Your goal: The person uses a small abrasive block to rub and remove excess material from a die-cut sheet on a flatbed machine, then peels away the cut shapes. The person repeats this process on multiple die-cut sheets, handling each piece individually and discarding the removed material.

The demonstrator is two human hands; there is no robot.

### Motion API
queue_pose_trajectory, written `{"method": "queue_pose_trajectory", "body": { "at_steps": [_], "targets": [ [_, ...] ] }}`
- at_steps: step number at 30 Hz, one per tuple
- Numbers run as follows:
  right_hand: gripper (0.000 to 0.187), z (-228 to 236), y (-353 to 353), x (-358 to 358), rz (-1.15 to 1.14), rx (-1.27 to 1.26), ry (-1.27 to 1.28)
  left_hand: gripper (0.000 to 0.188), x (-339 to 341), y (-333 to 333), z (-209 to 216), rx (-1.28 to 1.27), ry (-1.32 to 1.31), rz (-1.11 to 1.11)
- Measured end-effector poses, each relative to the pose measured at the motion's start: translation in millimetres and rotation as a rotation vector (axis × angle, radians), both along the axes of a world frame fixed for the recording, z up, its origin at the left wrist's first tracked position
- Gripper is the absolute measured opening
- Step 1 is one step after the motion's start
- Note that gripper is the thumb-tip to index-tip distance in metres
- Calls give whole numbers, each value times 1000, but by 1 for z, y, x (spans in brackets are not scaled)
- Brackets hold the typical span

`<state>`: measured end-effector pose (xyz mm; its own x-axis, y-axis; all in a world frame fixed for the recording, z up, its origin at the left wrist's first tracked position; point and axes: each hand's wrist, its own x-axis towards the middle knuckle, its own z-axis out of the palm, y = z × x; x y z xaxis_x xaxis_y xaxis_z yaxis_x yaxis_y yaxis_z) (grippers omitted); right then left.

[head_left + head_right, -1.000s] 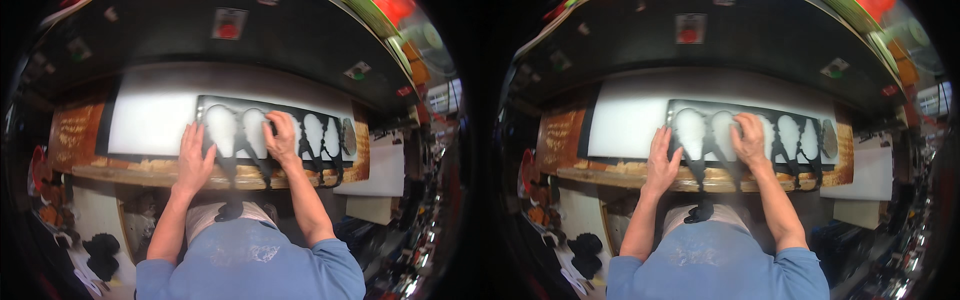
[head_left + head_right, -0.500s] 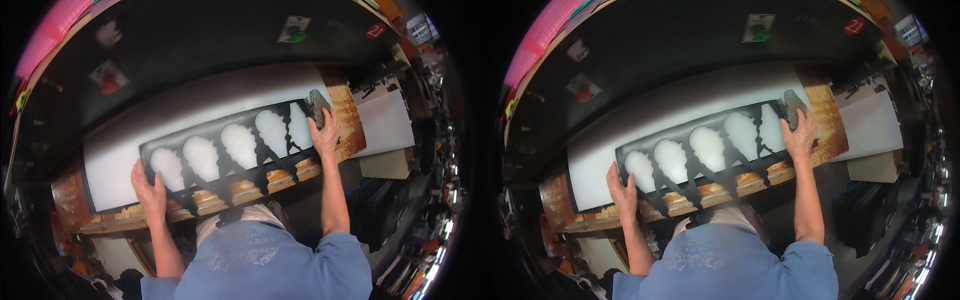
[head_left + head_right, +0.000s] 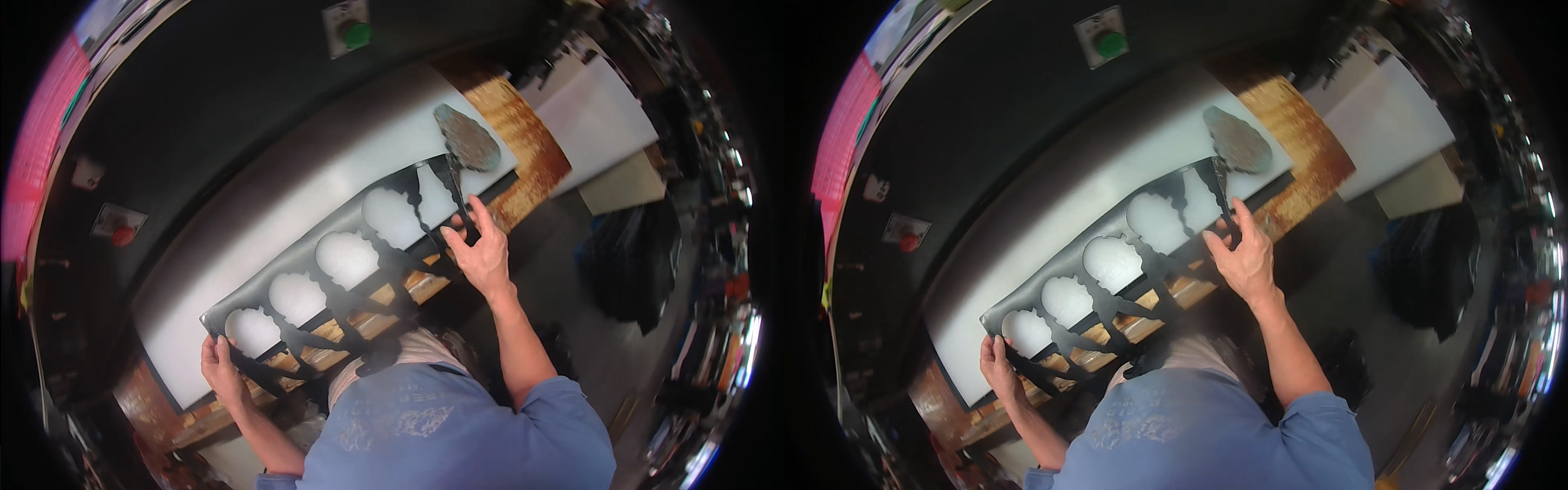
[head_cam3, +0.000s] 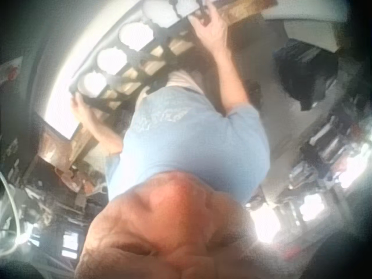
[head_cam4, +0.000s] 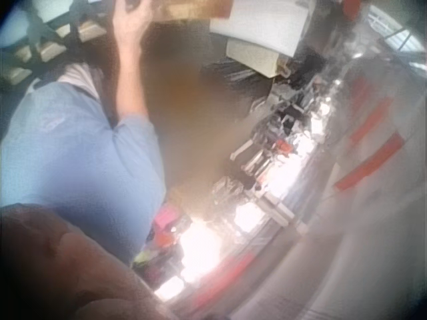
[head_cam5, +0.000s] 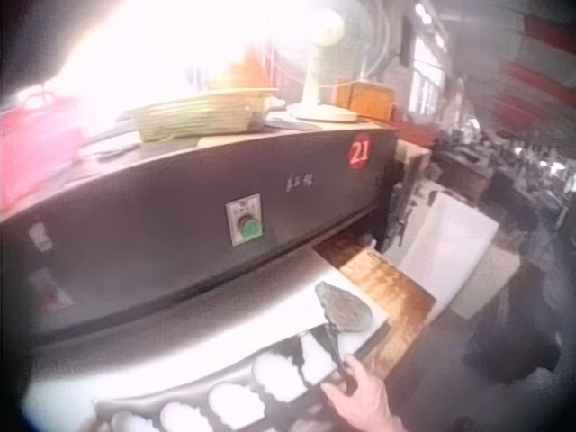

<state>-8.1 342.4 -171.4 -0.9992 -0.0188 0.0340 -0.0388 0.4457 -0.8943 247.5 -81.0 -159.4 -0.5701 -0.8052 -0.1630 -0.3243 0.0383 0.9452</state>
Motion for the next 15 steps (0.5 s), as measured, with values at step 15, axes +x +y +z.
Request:
{"method": "queue_pose_trajectory", "body": {
  "at_steps": [15],
  "targets": [
    [21,-45,85,244,-695,-352,-115,17,-64,74,20,-143,148,-714]
  ]
}}
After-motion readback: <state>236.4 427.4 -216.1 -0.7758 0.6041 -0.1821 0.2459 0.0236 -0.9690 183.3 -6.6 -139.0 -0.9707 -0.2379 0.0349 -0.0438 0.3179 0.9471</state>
